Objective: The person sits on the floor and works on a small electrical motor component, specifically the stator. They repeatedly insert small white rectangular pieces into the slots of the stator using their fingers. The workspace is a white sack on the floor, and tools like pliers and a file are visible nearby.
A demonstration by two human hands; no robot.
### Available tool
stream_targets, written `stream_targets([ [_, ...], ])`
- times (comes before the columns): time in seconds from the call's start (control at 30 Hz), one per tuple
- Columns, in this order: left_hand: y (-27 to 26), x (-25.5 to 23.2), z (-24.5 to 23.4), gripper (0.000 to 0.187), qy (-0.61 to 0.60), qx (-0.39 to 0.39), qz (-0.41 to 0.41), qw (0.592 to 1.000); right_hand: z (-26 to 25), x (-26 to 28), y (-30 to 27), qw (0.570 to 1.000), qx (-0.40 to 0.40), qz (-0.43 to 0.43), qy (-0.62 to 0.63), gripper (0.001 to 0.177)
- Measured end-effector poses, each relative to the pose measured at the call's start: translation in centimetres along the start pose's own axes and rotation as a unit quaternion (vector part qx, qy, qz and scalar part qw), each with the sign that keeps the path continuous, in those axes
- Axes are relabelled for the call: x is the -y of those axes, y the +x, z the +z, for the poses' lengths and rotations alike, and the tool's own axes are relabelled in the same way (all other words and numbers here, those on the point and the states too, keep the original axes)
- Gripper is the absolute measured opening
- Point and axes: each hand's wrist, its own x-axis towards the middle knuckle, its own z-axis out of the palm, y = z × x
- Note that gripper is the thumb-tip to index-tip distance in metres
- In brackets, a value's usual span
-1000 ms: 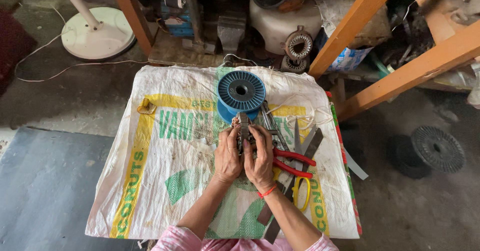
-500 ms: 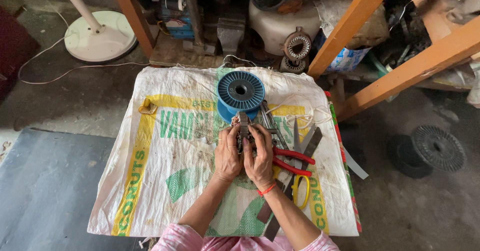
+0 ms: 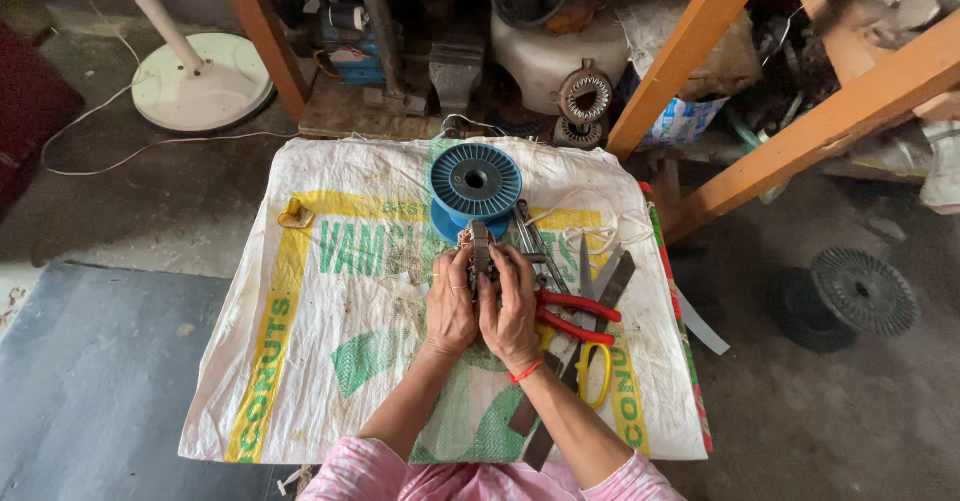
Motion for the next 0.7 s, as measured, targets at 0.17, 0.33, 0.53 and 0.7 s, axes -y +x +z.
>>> stream_targets([
  [0.17, -0.1, 0.4, 0.2, 0.052, -0.018, 0.016, -0.034, 0.999, 0.2, 0.2, -0.3, 1.0, 0.008, 0.003, -0.012, 0.041],
  [0.33, 0.1, 0.2, 0.0, 0.054, 0.011, 0.022, -0.023, 0.999, 0.5, -0.2, -0.4, 1.0, 0.001, 0.0, -0.031, 0.041],
  [0.53, -0.1, 0.8, 0.6, 0.057, 0.022, 0.017, -0.013, 1.0, 0.7, -0.6, -0.4, 1.0, -0.005, 0.001, -0.024, 0.038],
  [0.7, -0.4, 1.2, 0.7, 0.057, 0.028, 0.017, -0.008, 0.999, 1.0, -0.8, -0.6, 1.0, -0.011, 0.009, -0.024, 0.038],
])
